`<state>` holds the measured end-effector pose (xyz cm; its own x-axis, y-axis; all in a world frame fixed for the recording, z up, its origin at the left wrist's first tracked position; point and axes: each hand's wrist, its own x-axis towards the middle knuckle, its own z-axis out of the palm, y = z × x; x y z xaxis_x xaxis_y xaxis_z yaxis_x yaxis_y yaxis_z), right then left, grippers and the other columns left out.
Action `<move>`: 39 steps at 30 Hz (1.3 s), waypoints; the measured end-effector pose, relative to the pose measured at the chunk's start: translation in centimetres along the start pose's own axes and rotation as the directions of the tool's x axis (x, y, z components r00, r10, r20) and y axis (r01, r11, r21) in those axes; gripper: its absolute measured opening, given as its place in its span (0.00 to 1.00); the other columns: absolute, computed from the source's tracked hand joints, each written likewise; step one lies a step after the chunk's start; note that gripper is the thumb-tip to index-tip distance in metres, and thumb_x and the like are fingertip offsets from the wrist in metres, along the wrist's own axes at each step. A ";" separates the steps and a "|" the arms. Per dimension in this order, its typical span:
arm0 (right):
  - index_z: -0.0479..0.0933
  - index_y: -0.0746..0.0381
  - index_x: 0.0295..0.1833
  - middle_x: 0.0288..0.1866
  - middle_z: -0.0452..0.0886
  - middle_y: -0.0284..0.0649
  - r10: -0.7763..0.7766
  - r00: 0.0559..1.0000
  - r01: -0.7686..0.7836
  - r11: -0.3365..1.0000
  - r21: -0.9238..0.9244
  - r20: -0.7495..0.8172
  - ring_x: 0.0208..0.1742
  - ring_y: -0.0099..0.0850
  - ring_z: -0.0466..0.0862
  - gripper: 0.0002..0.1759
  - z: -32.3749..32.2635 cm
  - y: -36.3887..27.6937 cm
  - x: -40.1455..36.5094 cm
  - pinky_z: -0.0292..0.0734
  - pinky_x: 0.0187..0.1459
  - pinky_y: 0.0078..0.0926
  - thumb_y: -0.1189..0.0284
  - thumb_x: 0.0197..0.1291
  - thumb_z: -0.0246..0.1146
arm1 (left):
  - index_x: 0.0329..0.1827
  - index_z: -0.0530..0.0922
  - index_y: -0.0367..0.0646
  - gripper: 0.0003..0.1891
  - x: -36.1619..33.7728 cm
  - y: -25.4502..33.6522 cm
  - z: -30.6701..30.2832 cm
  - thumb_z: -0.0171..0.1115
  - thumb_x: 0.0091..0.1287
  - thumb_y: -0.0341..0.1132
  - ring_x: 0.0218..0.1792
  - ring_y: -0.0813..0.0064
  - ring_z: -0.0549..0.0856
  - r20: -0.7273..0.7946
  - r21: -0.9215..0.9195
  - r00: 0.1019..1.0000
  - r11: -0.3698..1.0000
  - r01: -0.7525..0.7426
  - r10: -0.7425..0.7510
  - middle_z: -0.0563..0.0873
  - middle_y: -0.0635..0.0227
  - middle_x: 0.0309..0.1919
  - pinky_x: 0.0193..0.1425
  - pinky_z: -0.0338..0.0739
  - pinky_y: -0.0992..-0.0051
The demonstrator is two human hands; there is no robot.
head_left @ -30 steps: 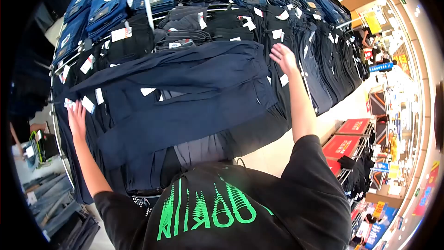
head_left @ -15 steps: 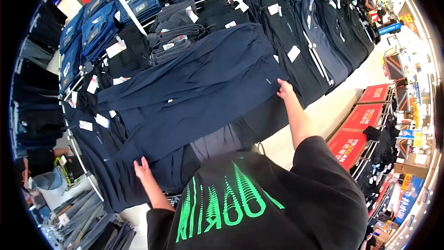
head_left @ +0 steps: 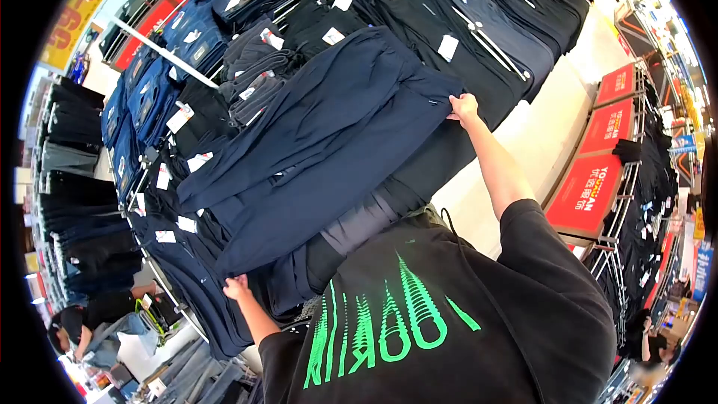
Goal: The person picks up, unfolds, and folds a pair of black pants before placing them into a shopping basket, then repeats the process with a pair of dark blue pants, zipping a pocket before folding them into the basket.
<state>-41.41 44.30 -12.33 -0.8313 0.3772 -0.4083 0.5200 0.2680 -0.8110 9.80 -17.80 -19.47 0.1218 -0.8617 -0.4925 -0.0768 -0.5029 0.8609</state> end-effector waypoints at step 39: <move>0.71 0.64 0.35 0.43 0.71 0.41 -0.040 -0.273 0.942 0.189 0.276 0.961 0.43 0.42 0.76 0.09 -3.2 -5.6 5.1 0.73 0.42 0.39 0.70 0.53 0.59 | 0.50 0.77 0.38 0.16 -60.6 -16.5 33.4 0.62 0.58 0.28 0.53 0.60 0.75 0.956 -0.154 -0.102 0.177 -0.972 0.274 0.77 0.62 0.48 0.57 0.68 0.63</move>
<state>-47.91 47.56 -8.56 0.0174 -0.9659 -0.2582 -0.7394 0.1614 -0.6536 -29.39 40.44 -8.12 -0.9799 -0.1140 0.1640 0.0207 0.7587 0.6512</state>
